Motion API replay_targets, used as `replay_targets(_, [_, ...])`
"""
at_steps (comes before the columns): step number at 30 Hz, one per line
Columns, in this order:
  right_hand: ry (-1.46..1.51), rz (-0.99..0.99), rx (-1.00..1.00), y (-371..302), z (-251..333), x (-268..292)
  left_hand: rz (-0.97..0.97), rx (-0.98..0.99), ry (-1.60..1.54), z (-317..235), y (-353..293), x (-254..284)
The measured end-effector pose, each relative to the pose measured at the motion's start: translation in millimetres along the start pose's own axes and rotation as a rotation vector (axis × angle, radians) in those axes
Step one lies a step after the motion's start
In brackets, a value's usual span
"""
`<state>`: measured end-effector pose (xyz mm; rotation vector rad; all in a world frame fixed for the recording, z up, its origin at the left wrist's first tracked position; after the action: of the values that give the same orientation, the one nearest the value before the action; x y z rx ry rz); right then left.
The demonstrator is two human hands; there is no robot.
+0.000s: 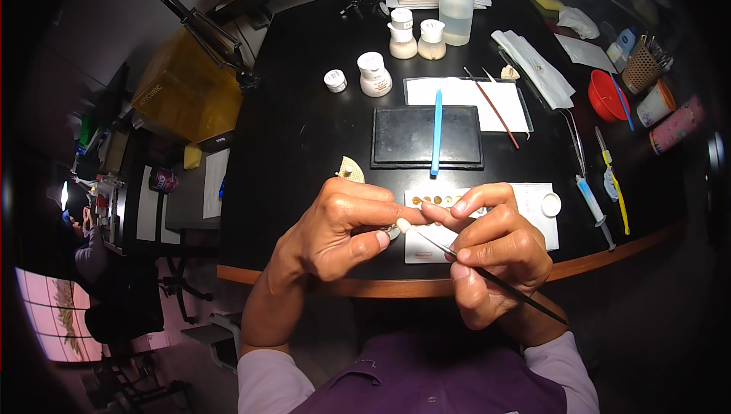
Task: The person paints a dental crown, holding it by hand and with tweezers while applying pigment from a palette onto the crown using a brush.
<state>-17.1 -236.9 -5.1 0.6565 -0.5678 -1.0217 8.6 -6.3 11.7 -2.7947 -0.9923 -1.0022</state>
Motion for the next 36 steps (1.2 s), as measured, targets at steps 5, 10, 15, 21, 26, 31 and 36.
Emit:
replay_targets(5, [-0.099, -0.002, 0.045, -1.1, -4.6, -3.5, -0.005, 0.002, -0.013, 1.5, 0.4, -1.1])
replay_targets(10, [-0.143, 0.008, 0.054, 0.0, -5.3, -3.5, -0.006, 0.009, 0.006, 1.6, 0.4, -1.5])
replay_targets(15, [-0.143, 0.006, 0.049, 0.8, -5.6, -2.8, 0.002, 0.022, 0.019, 1.5, 0.1, -0.9])
replay_targets(21, [-0.147, 0.099, 0.039, -1.9, -5.0, 0.1, -0.006, 0.000, -0.005, 6.3, -2.1, -2.5])
replay_targets(26, [-0.108, 0.109, 0.010, -3.8, -2.5, 1.9, -0.010, 0.022, -0.025, 2.2, -0.5, -2.7])
replay_targets(31, [-0.095, 0.101, 0.017, -4.2, -2.4, 1.5, -0.003, 0.019, -0.023, 2.0, -0.6, -2.3])
replay_targets(36, [-0.128, 0.090, 0.032, -3.3, -4.6, -1.6, -0.047, 0.001, -0.015, 3.7, -0.5, -5.7])
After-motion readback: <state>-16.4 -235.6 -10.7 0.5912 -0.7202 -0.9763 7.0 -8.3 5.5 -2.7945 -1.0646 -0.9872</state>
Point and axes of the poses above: each hand's wrist, its own y-axis towards the middle knuckle, its own x-axis out of the back of the hand, z = x × y, the point moved 1 cm from there along y, towards the middle knuckle, and after that the axes turned 13 degrees about z, right-handed, at the moved point
